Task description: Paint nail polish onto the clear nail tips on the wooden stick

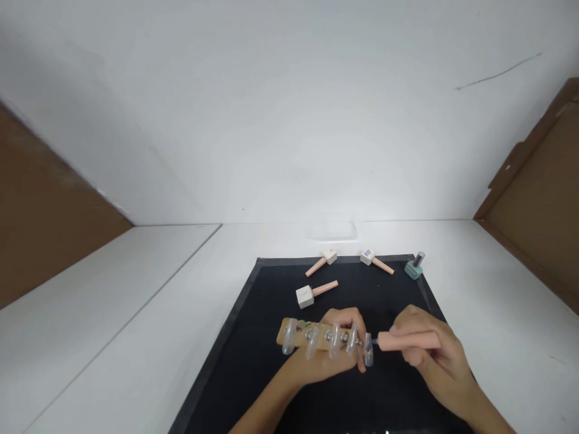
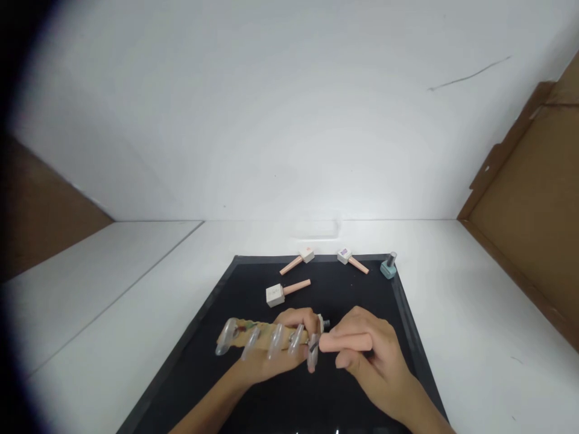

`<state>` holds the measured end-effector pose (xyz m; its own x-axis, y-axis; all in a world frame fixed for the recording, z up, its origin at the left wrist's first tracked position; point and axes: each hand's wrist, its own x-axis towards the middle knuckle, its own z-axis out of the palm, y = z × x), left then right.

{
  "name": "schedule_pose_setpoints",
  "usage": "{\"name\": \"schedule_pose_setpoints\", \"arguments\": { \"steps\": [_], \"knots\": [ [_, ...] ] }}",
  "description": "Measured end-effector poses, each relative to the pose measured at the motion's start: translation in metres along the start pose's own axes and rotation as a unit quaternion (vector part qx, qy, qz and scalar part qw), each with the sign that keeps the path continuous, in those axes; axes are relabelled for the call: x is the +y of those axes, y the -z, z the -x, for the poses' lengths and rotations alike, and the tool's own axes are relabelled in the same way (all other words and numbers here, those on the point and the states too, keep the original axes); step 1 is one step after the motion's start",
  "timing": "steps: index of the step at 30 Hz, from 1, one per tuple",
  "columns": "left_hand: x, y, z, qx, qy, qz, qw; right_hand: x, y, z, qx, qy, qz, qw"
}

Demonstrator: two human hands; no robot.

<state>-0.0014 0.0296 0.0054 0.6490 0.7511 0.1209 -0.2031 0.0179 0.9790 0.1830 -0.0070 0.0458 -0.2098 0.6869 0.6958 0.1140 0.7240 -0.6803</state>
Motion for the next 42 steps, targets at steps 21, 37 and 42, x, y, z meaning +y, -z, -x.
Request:
{"name": "schedule_pose_setpoints", "arguments": {
  "steps": [21, 37, 42],
  "knots": [
    [-0.010, -0.002, 0.001, -0.005, 0.028, 0.167, 0.985, 0.013, 0.000, 0.021, -0.009, -0.163, -0.246, 0.955],
    [-0.018, 0.002, 0.001, -0.046, 0.001, 0.195, 0.980, 0.003, 0.002, 0.009, -0.011, -0.145, -0.112, 0.983],
    [-0.011, 0.003, -0.001, -0.032, 0.010, 0.141, 0.989, -0.003, 0.002, 0.003, -0.065, -0.124, -0.098, 0.985]
  ]
}}
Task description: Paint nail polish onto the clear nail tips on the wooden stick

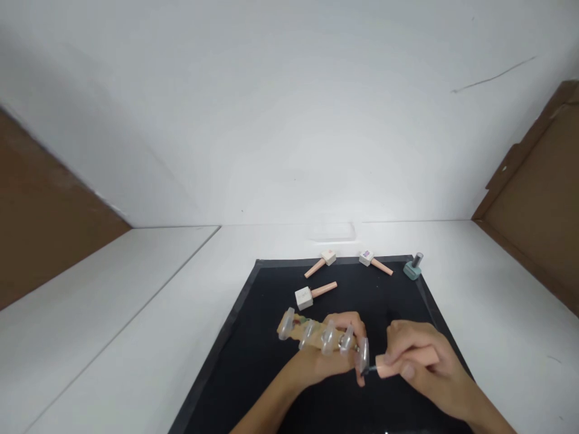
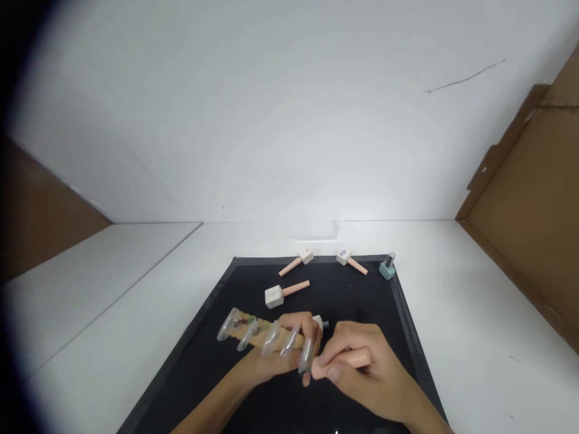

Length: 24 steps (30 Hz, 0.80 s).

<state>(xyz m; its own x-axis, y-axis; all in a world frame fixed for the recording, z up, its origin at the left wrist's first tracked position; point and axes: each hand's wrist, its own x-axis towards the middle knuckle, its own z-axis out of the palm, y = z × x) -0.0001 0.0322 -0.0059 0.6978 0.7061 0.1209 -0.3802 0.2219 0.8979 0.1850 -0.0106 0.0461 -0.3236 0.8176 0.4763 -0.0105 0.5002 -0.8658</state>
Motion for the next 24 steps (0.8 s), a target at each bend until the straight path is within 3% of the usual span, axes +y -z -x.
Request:
{"name": "schedule_pose_setpoints", "arguments": {
  "steps": [5, 11, 16, 21, 24],
  "knots": [
    [0.001, 0.000, 0.002, -0.001, 0.018, -0.038, 0.999, -0.002, -0.002, 0.000, 0.069, 0.006, 0.040, 0.997],
    [0.006, -0.005, 0.000, 0.011, 0.044, -0.077, 0.996, -0.007, -0.001, -0.004, 0.024, 0.023, 0.058, 0.998],
    [0.008, -0.009, 0.001, 0.005, 0.053, -0.120, 0.991, -0.005, -0.001, -0.002, 0.084, 0.014, 0.090, 0.992],
    [0.010, -0.010, -0.001, 0.020, 0.062, -0.142, 0.988, -0.010, 0.000, -0.005, 0.020, 0.033, 0.080, 0.996],
    [0.010, -0.010, -0.002, 0.028, 0.068, -0.145, 0.987, -0.010, 0.001, -0.006, 0.037, 0.027, 0.109, 0.993]
  ]
}}
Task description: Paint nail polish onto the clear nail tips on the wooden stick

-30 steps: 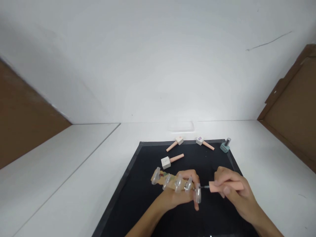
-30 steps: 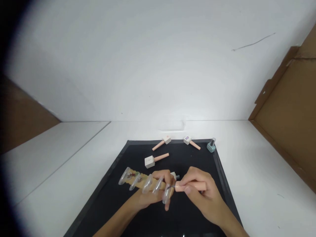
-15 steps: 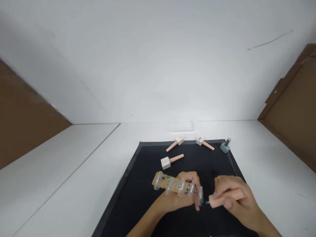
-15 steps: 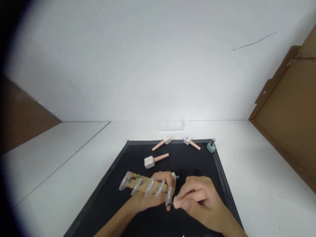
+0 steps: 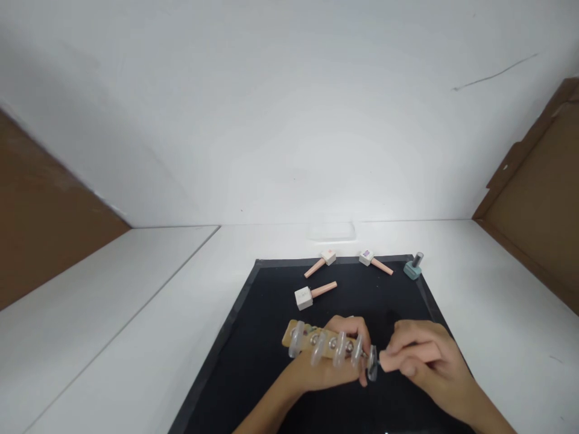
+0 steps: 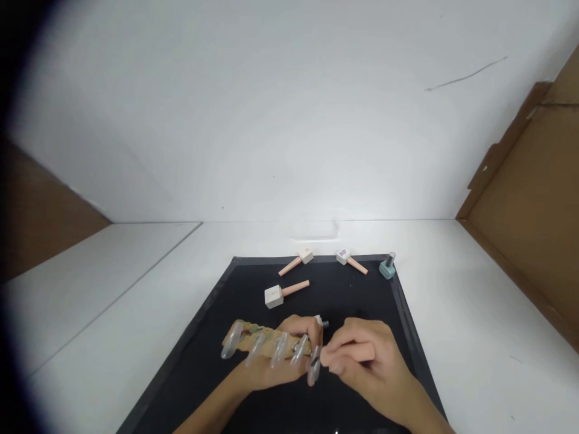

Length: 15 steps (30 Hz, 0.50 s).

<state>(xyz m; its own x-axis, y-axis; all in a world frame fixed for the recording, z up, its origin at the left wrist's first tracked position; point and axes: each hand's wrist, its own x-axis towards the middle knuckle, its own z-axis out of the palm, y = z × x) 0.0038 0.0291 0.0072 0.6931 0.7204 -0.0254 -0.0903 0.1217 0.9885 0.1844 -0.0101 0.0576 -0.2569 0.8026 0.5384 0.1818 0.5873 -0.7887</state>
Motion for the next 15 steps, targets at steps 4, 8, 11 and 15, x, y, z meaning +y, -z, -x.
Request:
{"name": "schedule_pose_setpoints", "arguments": {
  "steps": [4, 8, 11, 15],
  "knots": [
    [-0.0013, 0.0000, -0.0006, 0.005, 0.012, -0.006, 1.000, 0.0016, 0.0008, 0.0004, 0.011, 0.015, 0.013, 1.000],
    [-0.0021, 0.0000, -0.0008, 0.021, 0.014, -0.034, 0.999, 0.0004, 0.0016, -0.0006, -0.025, 0.026, 0.018, 0.999],
    [-0.0048, 0.0009, -0.0001, 0.019, -0.008, -0.040, 0.999, 0.0005, 0.0016, 0.0003, 0.005, 0.024, 0.032, 0.999],
    [-0.0055, 0.0022, -0.0008, 0.019, -0.022, -0.071, 0.997, -0.0008, 0.0024, -0.0010, 0.003, 0.050, 0.053, 0.997]
  ]
}}
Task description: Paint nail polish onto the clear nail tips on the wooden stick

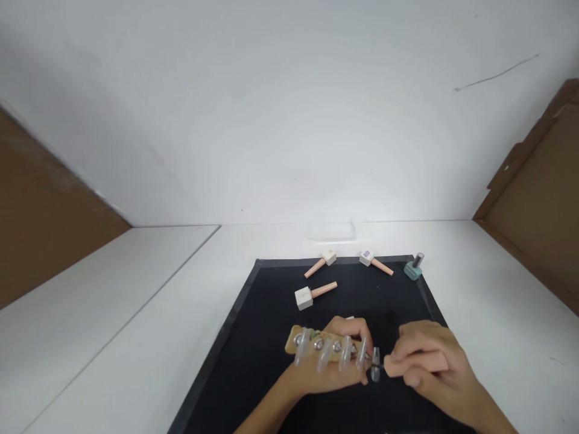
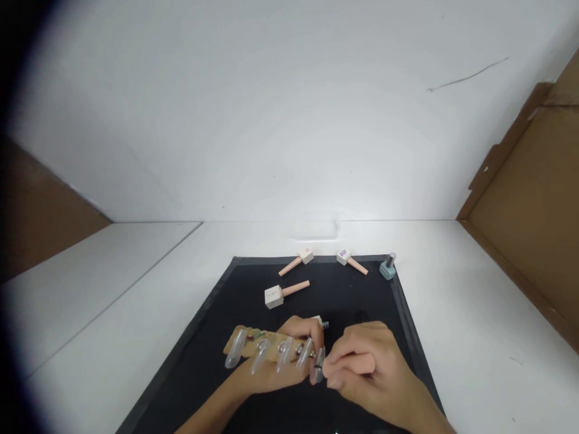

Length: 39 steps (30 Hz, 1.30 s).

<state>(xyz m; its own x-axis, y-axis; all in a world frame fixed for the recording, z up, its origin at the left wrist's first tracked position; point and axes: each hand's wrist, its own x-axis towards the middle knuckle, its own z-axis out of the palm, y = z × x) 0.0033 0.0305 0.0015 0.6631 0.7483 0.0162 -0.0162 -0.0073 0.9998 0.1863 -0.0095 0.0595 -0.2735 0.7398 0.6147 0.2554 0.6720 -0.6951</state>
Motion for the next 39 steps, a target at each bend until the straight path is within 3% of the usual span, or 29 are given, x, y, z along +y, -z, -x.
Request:
{"name": "schedule_pose_setpoints", "arguments": {
  "steps": [4, 7, 12, 17, 22, 25, 27, 32, 36, 39],
  "knots": [
    [0.004, 0.000, 0.000, 0.000, 0.003, -0.010, 1.000, -0.001, 0.001, -0.002, 0.005, 0.000, 0.027, 1.000],
    [0.007, 0.000, 0.001, -0.013, 0.034, 0.052, 0.998, -0.001, 0.001, -0.002, 0.015, -0.016, 0.005, 1.000],
    [0.007, -0.001, 0.001, -0.030, 0.023, 0.139, 0.990, -0.001, -0.003, 0.000, -0.022, -0.050, -0.063, 0.997],
    [0.000, -0.002, 0.003, -0.041, 0.004, 0.148, 0.988, 0.003, -0.008, 0.008, 0.066, -0.093, -0.074, 0.991],
    [0.001, -0.002, 0.003, -0.041, 0.007, 0.136, 0.990, 0.002, -0.009, 0.006, 0.038, -0.088, -0.093, 0.991],
    [-0.002, -0.002, 0.004, -0.043, 0.008, 0.145, 0.988, 0.001, -0.009, 0.007, 0.072, -0.097, -0.064, 0.991],
    [-0.006, -0.001, 0.004, -0.056, -0.001, 0.175, 0.983, 0.002, -0.010, 0.008, 0.093, -0.098, -0.068, 0.989],
    [-0.017, 0.000, 0.003, -0.075, -0.012, 0.267, 0.961, 0.005, -0.013, 0.012, 0.058, -0.106, -0.106, 0.987],
    [-0.022, 0.000, 0.003, -0.088, -0.034, 0.324, 0.941, 0.013, -0.016, 0.018, 0.102, -0.146, -0.155, 0.972],
    [-0.021, -0.001, 0.002, -0.081, -0.029, 0.341, 0.936, 0.016, -0.018, 0.020, 0.079, -0.164, -0.220, 0.958]
  ]
}}
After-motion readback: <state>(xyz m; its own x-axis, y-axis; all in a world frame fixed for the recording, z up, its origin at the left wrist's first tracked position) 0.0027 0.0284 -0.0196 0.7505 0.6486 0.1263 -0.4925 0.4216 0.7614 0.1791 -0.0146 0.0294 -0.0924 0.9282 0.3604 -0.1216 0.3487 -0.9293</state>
